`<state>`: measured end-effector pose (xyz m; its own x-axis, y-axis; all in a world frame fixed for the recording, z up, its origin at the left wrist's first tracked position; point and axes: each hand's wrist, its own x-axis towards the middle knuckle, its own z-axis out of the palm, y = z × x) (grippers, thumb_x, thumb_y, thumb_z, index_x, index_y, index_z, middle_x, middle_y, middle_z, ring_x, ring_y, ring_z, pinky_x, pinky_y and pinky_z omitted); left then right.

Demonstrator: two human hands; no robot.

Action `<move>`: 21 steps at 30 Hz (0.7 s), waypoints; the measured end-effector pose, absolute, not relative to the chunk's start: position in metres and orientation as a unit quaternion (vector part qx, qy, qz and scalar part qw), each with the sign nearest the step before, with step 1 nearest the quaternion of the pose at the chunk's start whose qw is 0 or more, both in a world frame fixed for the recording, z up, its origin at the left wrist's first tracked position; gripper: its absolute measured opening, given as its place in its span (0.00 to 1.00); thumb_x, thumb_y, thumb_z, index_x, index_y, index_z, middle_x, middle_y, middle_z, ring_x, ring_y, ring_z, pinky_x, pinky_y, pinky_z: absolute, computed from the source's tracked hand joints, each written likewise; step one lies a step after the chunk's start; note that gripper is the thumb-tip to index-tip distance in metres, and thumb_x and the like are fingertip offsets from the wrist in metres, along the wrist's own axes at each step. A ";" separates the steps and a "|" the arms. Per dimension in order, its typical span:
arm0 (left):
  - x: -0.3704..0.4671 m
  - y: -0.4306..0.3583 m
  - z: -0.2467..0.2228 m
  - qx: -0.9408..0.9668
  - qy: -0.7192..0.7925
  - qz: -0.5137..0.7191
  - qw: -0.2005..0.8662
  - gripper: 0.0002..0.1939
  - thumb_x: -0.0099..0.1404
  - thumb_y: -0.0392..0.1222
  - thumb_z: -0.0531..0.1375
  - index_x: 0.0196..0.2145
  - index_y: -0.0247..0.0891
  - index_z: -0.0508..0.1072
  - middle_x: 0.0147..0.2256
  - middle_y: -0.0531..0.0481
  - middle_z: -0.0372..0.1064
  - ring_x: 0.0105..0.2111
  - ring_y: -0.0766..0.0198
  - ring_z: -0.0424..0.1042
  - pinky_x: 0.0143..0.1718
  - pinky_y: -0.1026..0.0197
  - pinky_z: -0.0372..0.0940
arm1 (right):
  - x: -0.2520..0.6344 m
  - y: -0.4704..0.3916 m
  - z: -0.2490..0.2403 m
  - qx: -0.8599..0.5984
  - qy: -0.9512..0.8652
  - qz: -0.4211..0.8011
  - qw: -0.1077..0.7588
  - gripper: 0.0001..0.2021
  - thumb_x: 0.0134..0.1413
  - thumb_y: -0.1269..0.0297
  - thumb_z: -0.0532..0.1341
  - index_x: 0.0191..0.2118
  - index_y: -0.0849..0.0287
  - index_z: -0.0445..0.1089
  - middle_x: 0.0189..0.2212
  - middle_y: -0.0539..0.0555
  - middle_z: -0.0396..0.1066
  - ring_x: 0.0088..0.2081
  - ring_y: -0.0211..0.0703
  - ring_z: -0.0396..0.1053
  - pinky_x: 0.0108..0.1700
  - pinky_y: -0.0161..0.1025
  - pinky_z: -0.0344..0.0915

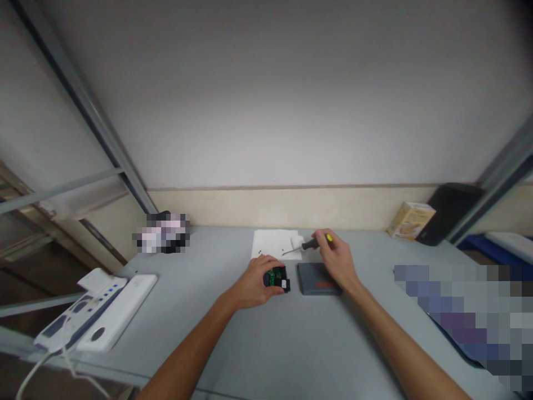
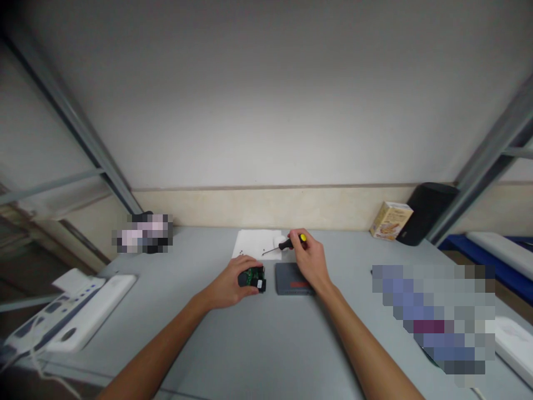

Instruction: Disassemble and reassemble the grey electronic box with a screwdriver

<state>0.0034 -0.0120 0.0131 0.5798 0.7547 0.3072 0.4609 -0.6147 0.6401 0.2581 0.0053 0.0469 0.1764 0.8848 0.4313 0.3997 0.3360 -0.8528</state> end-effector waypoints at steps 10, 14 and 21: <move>0.006 -0.013 0.011 0.854 0.364 0.296 0.226 0.28 0.60 0.46 0.69 0.57 0.43 0.70 0.53 0.43 0.69 0.53 0.50 0.66 0.58 0.47 0.59 | 0.258 0.006 0.044 -0.529 -0.596 0.229 0.559 0.21 0.63 0.45 0.56 0.39 0.59 0.75 0.26 0.50 0.72 0.28 0.41 0.67 0.32 0.35 0.62; 0.005 -0.013 0.010 0.855 0.358 0.301 0.225 0.27 0.60 0.44 0.69 0.57 0.44 0.69 0.53 0.43 0.69 0.53 0.50 0.66 0.58 0.46 0.59 | 0.259 0.008 0.044 -0.531 -0.591 0.224 0.565 0.21 0.63 0.45 0.57 0.38 0.59 0.75 0.25 0.50 0.72 0.27 0.40 0.66 0.31 0.35 0.60; 0.003 -0.017 0.019 0.862 0.343 0.295 0.230 0.28 0.60 0.43 0.68 0.57 0.46 0.69 0.52 0.44 0.69 0.52 0.51 0.66 0.58 0.47 0.60 | 0.258 0.005 0.047 -0.513 -0.555 0.267 0.598 0.20 0.64 0.45 0.56 0.37 0.57 0.73 0.22 0.48 0.68 0.25 0.39 0.64 0.27 0.34 0.59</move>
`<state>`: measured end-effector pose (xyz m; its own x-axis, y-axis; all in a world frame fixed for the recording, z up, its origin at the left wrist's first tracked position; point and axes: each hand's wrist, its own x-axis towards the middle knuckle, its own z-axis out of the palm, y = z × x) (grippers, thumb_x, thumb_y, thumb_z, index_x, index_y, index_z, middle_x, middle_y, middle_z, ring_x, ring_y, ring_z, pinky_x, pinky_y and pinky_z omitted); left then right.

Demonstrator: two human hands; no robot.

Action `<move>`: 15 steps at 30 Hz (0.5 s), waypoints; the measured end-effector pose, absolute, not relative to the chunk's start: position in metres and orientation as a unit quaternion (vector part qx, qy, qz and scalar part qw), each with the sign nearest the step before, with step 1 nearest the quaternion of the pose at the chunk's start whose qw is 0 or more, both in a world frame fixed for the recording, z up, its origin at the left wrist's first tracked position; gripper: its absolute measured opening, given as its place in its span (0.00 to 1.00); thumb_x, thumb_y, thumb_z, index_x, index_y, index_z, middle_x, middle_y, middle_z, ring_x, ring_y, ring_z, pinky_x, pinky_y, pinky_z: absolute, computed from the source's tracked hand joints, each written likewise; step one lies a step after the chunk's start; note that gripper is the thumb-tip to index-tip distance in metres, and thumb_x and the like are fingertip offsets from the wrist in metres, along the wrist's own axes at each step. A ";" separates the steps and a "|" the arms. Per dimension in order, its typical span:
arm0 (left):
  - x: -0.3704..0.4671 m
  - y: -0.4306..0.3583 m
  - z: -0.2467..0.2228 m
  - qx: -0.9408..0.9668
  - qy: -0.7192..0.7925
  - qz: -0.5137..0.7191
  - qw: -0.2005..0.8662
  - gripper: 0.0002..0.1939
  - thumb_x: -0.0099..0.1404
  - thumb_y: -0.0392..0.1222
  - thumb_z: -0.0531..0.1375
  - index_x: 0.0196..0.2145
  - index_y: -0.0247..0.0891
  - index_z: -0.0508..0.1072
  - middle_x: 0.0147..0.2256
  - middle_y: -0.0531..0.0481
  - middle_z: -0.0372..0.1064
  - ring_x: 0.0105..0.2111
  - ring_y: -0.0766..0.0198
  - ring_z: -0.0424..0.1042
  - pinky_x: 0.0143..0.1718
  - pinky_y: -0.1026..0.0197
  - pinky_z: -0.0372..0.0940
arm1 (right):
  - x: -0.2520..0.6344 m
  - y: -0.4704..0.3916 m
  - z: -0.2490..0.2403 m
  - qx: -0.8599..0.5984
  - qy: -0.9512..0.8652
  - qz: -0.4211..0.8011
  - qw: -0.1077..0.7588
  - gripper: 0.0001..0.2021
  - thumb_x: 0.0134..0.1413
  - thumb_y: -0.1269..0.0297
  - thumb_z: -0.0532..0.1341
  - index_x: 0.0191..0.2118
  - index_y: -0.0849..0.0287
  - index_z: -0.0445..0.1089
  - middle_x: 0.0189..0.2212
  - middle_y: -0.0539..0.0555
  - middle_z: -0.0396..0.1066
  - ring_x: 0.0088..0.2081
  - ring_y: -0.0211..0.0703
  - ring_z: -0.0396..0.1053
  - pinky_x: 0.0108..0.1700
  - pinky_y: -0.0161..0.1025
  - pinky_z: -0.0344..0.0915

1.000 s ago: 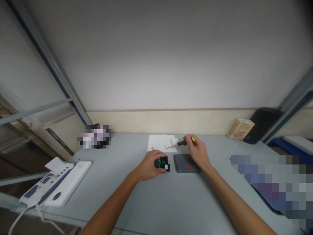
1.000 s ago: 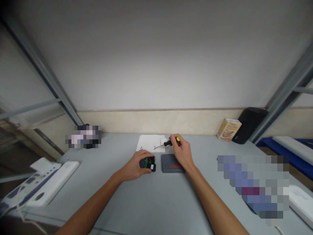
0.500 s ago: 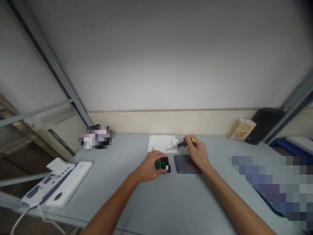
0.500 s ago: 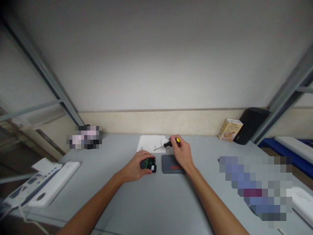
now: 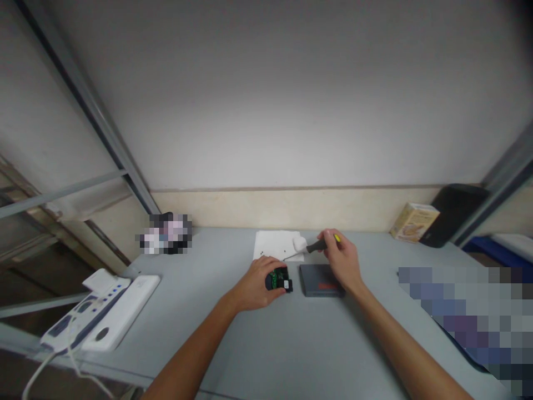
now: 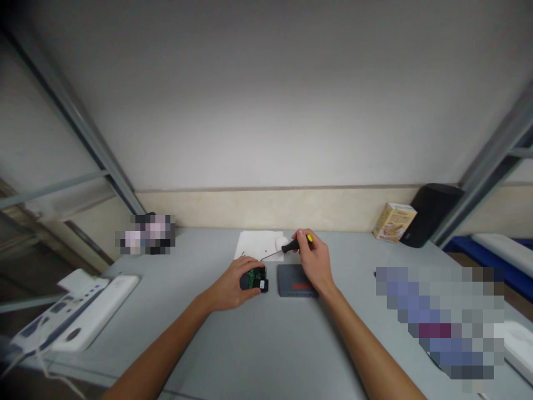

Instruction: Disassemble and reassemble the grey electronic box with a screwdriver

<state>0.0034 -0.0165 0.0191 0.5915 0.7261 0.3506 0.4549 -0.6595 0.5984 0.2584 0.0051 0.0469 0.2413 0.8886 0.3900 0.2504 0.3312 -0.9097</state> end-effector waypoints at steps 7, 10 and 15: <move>0.003 -0.017 0.019 0.867 0.349 0.285 0.214 0.27 0.60 0.44 0.68 0.56 0.45 0.69 0.52 0.45 0.69 0.53 0.51 0.66 0.58 0.48 0.59 | 0.257 0.005 0.047 -0.499 -0.541 0.295 0.609 0.21 0.63 0.44 0.57 0.33 0.57 0.71 0.21 0.47 0.65 0.24 0.37 0.63 0.25 0.33 0.58; 0.003 -0.016 0.018 0.867 0.353 0.281 0.210 0.26 0.60 0.46 0.68 0.56 0.45 0.70 0.52 0.44 0.70 0.53 0.51 0.66 0.58 0.48 0.59 | 0.256 0.005 0.046 -0.497 -0.542 0.302 0.607 0.21 0.63 0.44 0.57 0.32 0.58 0.71 0.21 0.47 0.64 0.24 0.37 0.63 0.25 0.33 0.59; 0.003 -0.015 0.016 0.867 0.354 0.281 0.210 0.27 0.61 0.47 0.69 0.56 0.45 0.69 0.53 0.45 0.70 0.54 0.51 0.66 0.58 0.48 0.58 | 0.255 0.003 0.048 -0.498 -0.546 0.299 0.604 0.21 0.63 0.45 0.57 0.32 0.58 0.71 0.21 0.47 0.63 0.24 0.37 0.63 0.25 0.33 0.59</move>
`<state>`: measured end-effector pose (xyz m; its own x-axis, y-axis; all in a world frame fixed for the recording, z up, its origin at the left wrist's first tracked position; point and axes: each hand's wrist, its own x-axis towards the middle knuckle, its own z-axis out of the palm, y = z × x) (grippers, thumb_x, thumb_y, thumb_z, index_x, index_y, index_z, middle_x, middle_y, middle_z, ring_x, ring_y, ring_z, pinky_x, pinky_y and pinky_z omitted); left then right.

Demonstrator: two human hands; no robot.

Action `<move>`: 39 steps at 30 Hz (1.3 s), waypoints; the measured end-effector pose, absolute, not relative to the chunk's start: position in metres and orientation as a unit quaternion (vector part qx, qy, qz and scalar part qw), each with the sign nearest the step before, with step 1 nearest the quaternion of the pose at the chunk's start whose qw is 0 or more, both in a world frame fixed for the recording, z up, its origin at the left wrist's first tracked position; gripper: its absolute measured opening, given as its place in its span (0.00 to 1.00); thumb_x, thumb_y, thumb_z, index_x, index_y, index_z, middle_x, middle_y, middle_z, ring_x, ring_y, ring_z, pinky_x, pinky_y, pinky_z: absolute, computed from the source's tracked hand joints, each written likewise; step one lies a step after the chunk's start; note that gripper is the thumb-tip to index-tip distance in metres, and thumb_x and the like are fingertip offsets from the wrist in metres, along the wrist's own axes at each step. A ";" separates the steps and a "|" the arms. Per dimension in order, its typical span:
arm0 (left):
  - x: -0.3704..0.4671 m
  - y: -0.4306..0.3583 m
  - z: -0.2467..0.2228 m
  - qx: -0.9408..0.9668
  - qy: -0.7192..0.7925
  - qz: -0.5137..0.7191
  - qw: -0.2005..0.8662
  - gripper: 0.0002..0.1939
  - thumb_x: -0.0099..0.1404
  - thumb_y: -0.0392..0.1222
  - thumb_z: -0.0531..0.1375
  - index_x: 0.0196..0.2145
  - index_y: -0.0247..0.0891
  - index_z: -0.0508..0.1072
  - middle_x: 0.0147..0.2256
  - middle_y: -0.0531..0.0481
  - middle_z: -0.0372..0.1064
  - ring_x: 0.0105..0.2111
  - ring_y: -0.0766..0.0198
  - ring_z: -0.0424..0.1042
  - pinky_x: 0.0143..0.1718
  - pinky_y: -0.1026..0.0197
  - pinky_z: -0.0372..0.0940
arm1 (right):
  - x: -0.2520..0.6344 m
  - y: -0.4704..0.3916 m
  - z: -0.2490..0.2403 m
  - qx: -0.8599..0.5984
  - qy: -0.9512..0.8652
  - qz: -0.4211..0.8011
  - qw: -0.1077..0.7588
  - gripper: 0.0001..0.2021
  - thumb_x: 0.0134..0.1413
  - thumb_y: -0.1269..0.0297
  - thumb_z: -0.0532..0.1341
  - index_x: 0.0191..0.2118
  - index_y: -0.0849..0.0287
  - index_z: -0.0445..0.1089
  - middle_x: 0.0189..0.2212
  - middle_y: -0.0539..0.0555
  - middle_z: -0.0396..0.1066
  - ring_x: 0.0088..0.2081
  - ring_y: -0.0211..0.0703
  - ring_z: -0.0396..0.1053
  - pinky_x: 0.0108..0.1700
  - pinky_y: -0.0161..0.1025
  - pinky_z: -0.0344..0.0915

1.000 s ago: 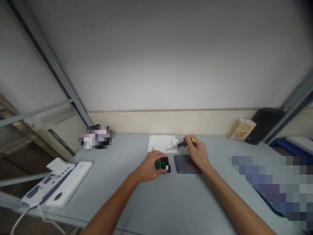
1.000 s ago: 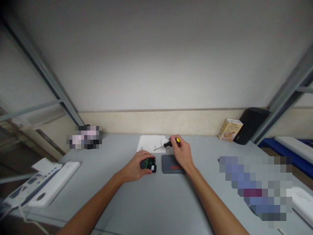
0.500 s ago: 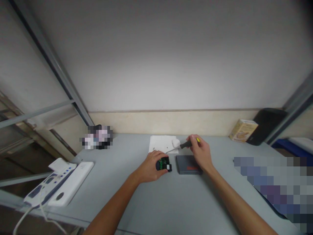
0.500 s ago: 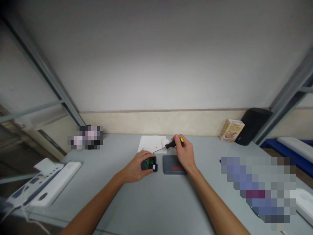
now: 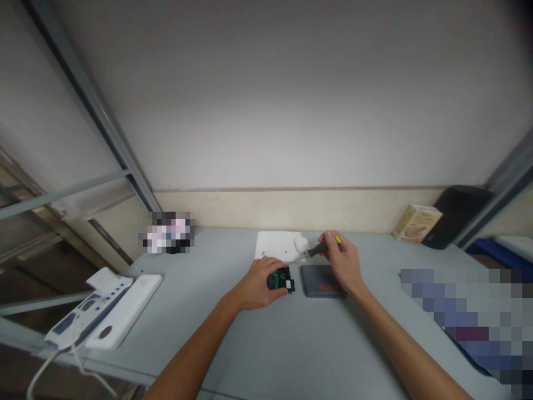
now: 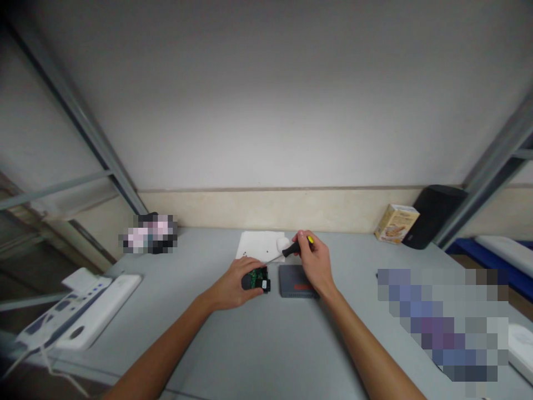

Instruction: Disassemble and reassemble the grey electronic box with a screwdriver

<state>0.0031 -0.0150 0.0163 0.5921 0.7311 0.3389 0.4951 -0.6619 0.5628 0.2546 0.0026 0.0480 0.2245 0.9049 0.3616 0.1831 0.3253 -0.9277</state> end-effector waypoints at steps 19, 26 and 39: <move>0.005 -0.008 0.013 0.824 0.388 0.381 0.161 0.02 0.67 0.41 0.63 0.38 0.43 0.77 0.39 0.50 0.75 0.45 0.58 0.70 0.52 0.51 0.58 | 0.247 0.000 0.049 -0.499 -0.562 0.297 0.589 0.21 0.62 0.44 0.57 0.33 0.57 0.72 0.24 0.49 0.67 0.26 0.39 0.65 0.27 0.34 0.62; 0.006 -0.008 0.014 0.818 0.394 0.388 0.158 0.04 0.69 0.41 0.61 0.36 0.41 0.75 0.38 0.49 0.75 0.44 0.58 0.71 0.51 0.51 0.59 | 0.247 -0.001 0.049 -0.497 -0.560 0.304 0.589 0.21 0.62 0.44 0.57 0.33 0.57 0.72 0.24 0.49 0.67 0.26 0.40 0.65 0.27 0.34 0.63; 0.005 -0.007 0.013 0.813 0.401 0.394 0.154 0.03 0.67 0.41 0.62 0.36 0.41 0.76 0.38 0.49 0.76 0.43 0.58 0.71 0.51 0.51 0.60 | 0.248 0.000 0.046 -0.502 -0.558 0.298 0.590 0.21 0.62 0.44 0.57 0.37 0.57 0.73 0.24 0.48 0.66 0.24 0.38 0.63 0.26 0.34 0.61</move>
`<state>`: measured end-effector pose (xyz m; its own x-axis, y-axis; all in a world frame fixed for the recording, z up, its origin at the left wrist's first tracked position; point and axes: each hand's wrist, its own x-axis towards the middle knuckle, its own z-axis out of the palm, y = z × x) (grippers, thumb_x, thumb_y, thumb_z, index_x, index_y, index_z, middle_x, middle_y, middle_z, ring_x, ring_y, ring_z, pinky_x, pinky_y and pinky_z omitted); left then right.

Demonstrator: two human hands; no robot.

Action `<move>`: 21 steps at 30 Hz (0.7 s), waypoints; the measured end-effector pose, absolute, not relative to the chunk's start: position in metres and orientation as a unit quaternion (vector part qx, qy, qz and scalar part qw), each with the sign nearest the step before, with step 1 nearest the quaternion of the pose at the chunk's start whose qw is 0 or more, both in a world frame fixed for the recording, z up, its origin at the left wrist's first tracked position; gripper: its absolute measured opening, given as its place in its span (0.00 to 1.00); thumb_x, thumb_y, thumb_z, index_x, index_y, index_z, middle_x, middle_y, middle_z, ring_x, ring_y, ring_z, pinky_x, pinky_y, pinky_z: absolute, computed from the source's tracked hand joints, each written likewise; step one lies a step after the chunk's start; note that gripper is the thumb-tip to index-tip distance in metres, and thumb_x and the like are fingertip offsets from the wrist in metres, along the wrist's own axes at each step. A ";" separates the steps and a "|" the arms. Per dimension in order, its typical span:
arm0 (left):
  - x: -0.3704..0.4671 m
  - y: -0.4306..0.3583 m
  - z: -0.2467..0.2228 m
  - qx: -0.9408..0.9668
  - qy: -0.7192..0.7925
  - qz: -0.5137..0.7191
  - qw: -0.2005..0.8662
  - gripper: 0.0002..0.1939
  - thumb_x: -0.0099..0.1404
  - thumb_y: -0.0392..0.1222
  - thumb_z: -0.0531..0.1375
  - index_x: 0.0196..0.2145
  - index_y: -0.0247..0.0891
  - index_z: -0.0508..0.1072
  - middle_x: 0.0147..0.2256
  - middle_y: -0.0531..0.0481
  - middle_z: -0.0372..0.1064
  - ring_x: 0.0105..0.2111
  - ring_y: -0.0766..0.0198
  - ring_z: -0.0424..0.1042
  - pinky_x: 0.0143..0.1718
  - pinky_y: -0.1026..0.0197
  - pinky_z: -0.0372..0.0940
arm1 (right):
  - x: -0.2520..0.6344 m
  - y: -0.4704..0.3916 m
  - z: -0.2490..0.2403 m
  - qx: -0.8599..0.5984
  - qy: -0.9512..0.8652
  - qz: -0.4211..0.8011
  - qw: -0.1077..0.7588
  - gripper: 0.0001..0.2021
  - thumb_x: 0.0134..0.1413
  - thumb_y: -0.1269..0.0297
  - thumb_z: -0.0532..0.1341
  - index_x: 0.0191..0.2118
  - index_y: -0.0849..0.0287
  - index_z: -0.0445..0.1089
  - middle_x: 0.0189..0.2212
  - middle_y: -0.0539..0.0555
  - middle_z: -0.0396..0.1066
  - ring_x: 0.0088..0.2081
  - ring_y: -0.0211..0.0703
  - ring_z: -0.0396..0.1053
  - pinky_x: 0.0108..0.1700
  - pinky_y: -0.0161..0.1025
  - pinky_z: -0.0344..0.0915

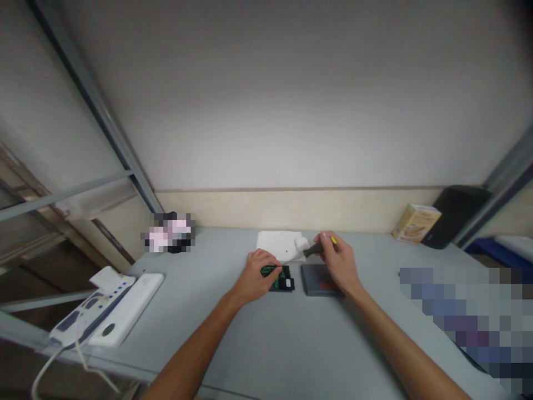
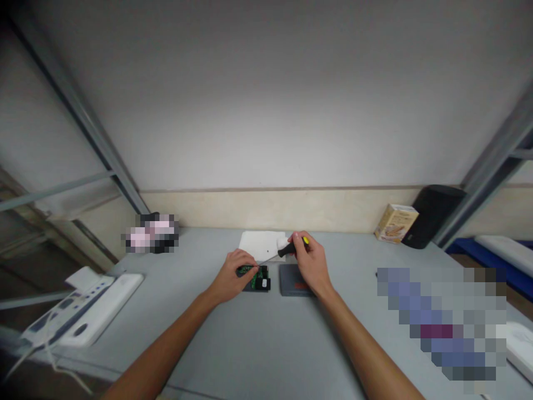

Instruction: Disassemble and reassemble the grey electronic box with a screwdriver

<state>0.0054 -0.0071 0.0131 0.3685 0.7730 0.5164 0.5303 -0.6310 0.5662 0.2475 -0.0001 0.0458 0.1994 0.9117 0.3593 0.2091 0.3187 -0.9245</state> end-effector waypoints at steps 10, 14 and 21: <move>0.006 -0.004 0.011 0.797 0.403 0.416 0.169 0.05 0.67 0.44 0.63 0.35 0.42 0.77 0.37 0.48 0.76 0.42 0.57 0.72 0.50 0.51 0.61 | 0.245 -0.002 0.048 -0.498 -0.561 0.304 0.587 0.21 0.61 0.42 0.57 0.36 0.57 0.73 0.22 0.48 0.65 0.23 0.38 0.61 0.24 0.34 0.59; 0.006 -0.004 0.013 0.790 0.401 0.424 0.188 0.06 0.68 0.45 0.62 0.35 0.41 0.77 0.37 0.48 0.77 0.42 0.57 0.73 0.50 0.51 0.62 | 0.244 -0.004 0.048 -0.498 -0.566 0.308 0.581 0.22 0.61 0.42 0.57 0.36 0.57 0.73 0.22 0.49 0.66 0.23 0.39 0.61 0.23 0.34 0.58; 0.007 -0.006 0.017 0.790 0.398 0.427 0.187 0.07 0.68 0.44 0.61 0.34 0.41 0.76 0.36 0.48 0.76 0.41 0.57 0.72 0.50 0.51 0.62 | 0.244 -0.003 0.048 -0.491 -0.565 0.313 0.584 0.21 0.62 0.42 0.57 0.38 0.57 0.73 0.22 0.48 0.66 0.22 0.37 0.61 0.23 0.33 0.57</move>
